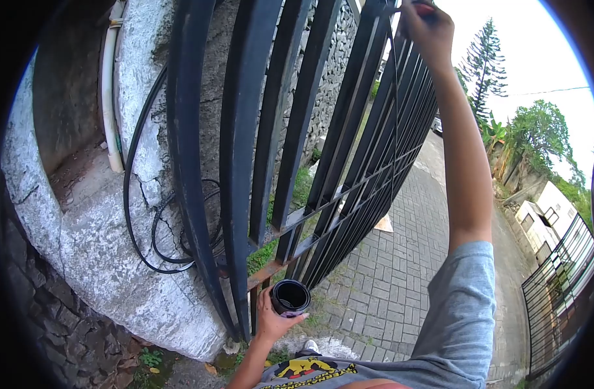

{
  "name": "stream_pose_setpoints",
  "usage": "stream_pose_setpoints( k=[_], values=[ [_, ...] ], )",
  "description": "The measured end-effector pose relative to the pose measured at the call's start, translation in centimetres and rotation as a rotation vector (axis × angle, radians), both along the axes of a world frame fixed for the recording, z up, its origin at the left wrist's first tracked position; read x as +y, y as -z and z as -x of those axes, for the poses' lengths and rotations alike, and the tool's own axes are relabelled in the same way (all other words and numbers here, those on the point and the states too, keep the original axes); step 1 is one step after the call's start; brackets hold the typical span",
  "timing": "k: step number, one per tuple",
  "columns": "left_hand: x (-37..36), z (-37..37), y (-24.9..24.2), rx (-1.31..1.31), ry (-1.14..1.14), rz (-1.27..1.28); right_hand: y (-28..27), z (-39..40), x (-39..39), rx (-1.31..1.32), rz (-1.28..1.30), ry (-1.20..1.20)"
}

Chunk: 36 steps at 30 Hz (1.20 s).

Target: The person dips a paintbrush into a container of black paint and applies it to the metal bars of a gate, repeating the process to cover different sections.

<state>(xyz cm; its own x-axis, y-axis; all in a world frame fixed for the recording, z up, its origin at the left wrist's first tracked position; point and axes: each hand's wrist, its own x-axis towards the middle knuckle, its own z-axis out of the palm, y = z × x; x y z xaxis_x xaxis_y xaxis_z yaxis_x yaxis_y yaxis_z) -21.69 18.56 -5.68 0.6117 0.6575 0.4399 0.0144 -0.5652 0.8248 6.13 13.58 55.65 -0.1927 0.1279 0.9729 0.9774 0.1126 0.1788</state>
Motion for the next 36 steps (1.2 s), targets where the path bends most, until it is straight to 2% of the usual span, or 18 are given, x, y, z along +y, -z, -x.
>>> stream_pose_setpoints(
  k=[2,5,6,8,11,14,17,20,21,24,25,28,29,32,33,36],
  values=[
    [0.1,-0.1,0.0,-0.014,0.007,0.008,-1.1,1.1,0.3,0.164,-0.076,-0.041],
    [0.2,0.3,-0.8,0.003,0.013,0.043,0.8,-2.5,0.4,0.063,0.015,0.03],
    [0.4,0.4,-0.6,-0.016,0.016,0.026,1.6,-1.8,-0.2,0.131,0.265,0.136],
    [0.6,0.4,-0.1,-0.062,0.013,-0.006,3.3,-0.9,0.9,-0.282,0.152,0.343],
    [1.0,0.4,0.2,-0.064,0.015,-0.008,2.9,2.2,0.4,-0.065,0.157,0.237],
    [1.1,0.4,0.0,-0.07,0.007,0.006,1.1,3.5,0.5,0.035,-0.14,0.238],
    [1.2,0.7,-0.5,-0.061,0.003,-0.013,1.9,-0.9,-0.3,-0.1,0.11,0.176],
    [1.5,0.9,-0.4,-0.066,0.005,-0.025,3.0,1.4,0.0,0.074,0.237,0.277],
    [1.5,0.9,-0.4,-0.059,0.002,-0.025,2.4,0.2,0.4,-0.093,0.105,0.194],
    [1.5,0.9,-0.4,-0.04,-0.001,-0.026,0.8,1.1,1.9,-0.136,-0.082,0.001],
    [1.5,0.8,-0.5,-0.038,-0.001,-0.029,1.1,1.2,1.6,-0.154,-0.126,0.106],
    [1.5,1.2,-0.5,-0.043,-0.011,-0.056,5.8,3.4,0.0,0.038,0.336,0.332],
    [1.5,1.2,-0.5,-0.053,-0.018,-0.07,8.2,3.2,0.6,0.045,0.336,0.269],
    [1.6,1.2,-0.3,-0.052,-0.002,-0.011,11.0,2.9,0.2,-0.201,0.405,0.331],
    [1.7,1.2,-0.2,-0.051,-0.001,-0.019,10.2,2.6,-0.2,-0.168,0.388,0.301],
    [1.5,1.2,-0.8,-0.037,0.003,-0.02,6.3,2.6,-1.2,-0.232,0.123,0.408]
  ],
)
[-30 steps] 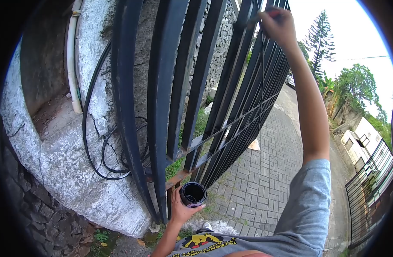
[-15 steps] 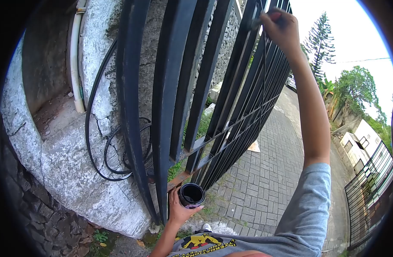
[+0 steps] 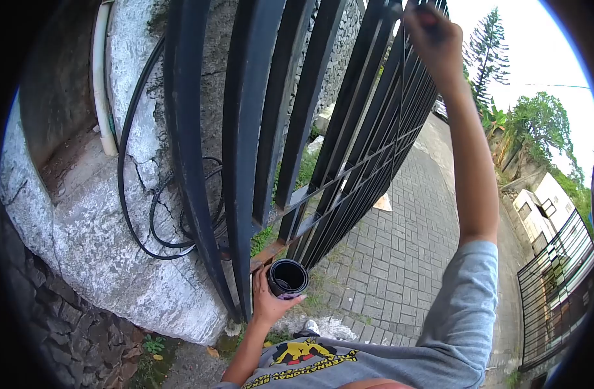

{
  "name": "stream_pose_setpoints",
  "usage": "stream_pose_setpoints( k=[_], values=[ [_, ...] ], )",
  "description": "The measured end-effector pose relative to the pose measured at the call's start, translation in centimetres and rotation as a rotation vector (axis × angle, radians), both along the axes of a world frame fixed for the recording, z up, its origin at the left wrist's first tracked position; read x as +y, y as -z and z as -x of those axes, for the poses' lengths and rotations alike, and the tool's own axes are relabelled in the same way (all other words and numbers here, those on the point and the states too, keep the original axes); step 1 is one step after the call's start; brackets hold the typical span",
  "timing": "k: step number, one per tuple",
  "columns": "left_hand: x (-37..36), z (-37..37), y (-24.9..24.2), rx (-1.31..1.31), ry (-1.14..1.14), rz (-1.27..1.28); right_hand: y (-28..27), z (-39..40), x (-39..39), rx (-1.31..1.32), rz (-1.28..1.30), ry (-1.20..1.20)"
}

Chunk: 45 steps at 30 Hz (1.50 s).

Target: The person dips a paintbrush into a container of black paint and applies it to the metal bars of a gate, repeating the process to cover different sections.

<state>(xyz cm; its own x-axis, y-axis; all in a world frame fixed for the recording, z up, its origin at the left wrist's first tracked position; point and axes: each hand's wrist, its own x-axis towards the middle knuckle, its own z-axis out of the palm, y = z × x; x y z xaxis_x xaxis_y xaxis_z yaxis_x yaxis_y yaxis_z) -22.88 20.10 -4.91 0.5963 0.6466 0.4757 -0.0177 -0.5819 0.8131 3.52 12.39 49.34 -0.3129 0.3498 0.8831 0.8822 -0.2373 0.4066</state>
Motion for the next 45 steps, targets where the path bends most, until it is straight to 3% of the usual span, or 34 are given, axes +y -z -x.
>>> stream_pose_setpoints(
  k=[2,3,4,7,11,14,18,19,23,26,30,32,34,36,38,42,45],
  values=[
    [-0.1,-0.2,0.2,-0.015,-0.008,-0.014,-1.0,2.4,-0.4,0.184,-0.107,-0.098],
    [-0.1,-0.3,0.3,-0.021,-0.011,-0.022,-1.2,-1.9,-0.2,0.197,-0.078,-0.223],
    [-0.1,-0.3,0.2,-0.024,-0.006,-0.019,-0.2,-1.5,0.1,0.323,0.116,-0.285],
    [-0.3,0.1,0.4,-0.012,0.01,0.002,4.9,0.5,0.8,0.362,0.436,0.064],
    [-0.6,-0.1,0.8,0.008,-0.013,0.0,4.6,-1.0,-1.0,0.36,0.037,-0.175],
    [-0.8,0.0,0.4,0.007,-0.019,-0.018,5.6,-3.6,-1.3,0.249,-0.003,-0.26],
    [-0.8,0.1,0.0,0.001,-0.003,0.02,10.8,-0.5,-2.8,0.716,0.43,-0.057],
    [-0.7,0.1,-0.2,0.0,0.012,0.044,11.7,-1.4,-3.0,0.536,0.407,-0.043],
    [-1.0,0.2,-0.2,-0.009,0.021,0.043,12.5,-4.1,-3.8,0.619,-0.044,-0.265],
    [-1.1,0.0,0.1,-0.002,0.015,0.041,14.9,-3.5,-4.6,0.586,-0.171,-0.458],
    [-1.1,-0.1,0.3,0.003,0.027,0.056,19.4,-3.2,-3.6,0.548,-0.107,-0.51],
    [-1.2,-0.1,0.5,-0.013,0.017,0.054,22.7,-3.5,-3.3,0.568,-0.072,-0.416],
    [-1.3,0.1,0.6,-0.029,0.006,0.059,26.4,-3.9,-3.4,0.406,0.024,-0.318],
    [-1.3,0.2,0.6,-0.029,-0.015,0.058,30.3,-2.8,-3.2,0.439,0.189,-0.329],
    [-1.4,0.5,0.7,-0.018,-0.031,0.035,33.3,-2.2,-3.6,0.512,0.375,-0.194],
    [-1.3,0.7,1.0,-0.059,-0.031,0.072,32.5,-0.4,-4.7,0.522,0.197,-0.306],
    [-1.2,0.8,1.8,-0.038,-0.028,0.048,29.7,-0.2,-6.0,0.524,0.032,-0.231]
  ],
)
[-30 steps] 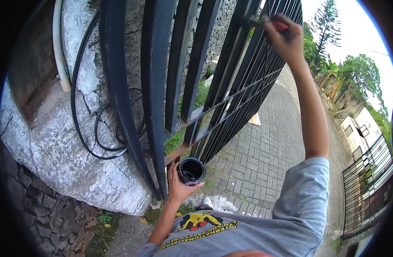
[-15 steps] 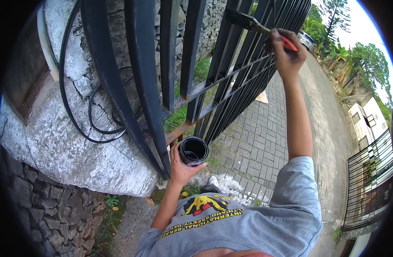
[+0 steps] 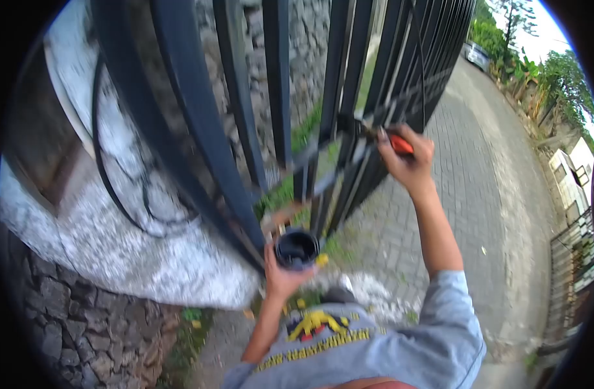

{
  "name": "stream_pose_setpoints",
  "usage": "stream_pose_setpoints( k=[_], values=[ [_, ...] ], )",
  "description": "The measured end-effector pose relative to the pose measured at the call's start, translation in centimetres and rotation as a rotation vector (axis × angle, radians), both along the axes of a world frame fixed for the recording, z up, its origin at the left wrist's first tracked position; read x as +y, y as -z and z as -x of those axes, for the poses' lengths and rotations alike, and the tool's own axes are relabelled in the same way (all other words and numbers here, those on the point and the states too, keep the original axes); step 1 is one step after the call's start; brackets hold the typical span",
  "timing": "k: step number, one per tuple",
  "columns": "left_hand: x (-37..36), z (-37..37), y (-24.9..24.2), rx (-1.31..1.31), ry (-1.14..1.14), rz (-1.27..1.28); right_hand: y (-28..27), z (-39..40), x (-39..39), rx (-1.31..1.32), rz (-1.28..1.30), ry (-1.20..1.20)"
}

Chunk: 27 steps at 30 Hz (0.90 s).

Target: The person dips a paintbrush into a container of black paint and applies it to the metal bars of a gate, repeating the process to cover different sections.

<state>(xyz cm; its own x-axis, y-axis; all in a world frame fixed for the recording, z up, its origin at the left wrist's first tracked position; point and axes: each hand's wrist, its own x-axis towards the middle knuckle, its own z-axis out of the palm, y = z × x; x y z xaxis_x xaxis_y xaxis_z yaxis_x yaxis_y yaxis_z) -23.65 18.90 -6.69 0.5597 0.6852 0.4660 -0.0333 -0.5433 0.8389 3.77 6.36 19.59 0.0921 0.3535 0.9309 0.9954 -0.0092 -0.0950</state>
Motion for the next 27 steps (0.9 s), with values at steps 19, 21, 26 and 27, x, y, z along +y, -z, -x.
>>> stream_pose_setpoints(
  k=[19,21,26,27],
  values=[
    [-0.7,-10.0,-5.9,0.194,0.156,-0.093,-32.4,-11.0,0.2,0.196,-0.538,-0.506],
    [-1.4,-11.2,-5.1,-0.022,0.306,0.258,-36.1,-11.1,1.5,0.153,-0.574,-0.571],
    [-2.5,-16.6,-2.1,0.587,0.036,-0.117,-44.3,-9.0,5.3,-0.16,-0.56,-0.506],
    [-2.0,-16.8,-1.5,0.61,0.012,-0.246,-45.6,-8.2,6.1,-0.143,-0.572,-0.488]
  ],
)
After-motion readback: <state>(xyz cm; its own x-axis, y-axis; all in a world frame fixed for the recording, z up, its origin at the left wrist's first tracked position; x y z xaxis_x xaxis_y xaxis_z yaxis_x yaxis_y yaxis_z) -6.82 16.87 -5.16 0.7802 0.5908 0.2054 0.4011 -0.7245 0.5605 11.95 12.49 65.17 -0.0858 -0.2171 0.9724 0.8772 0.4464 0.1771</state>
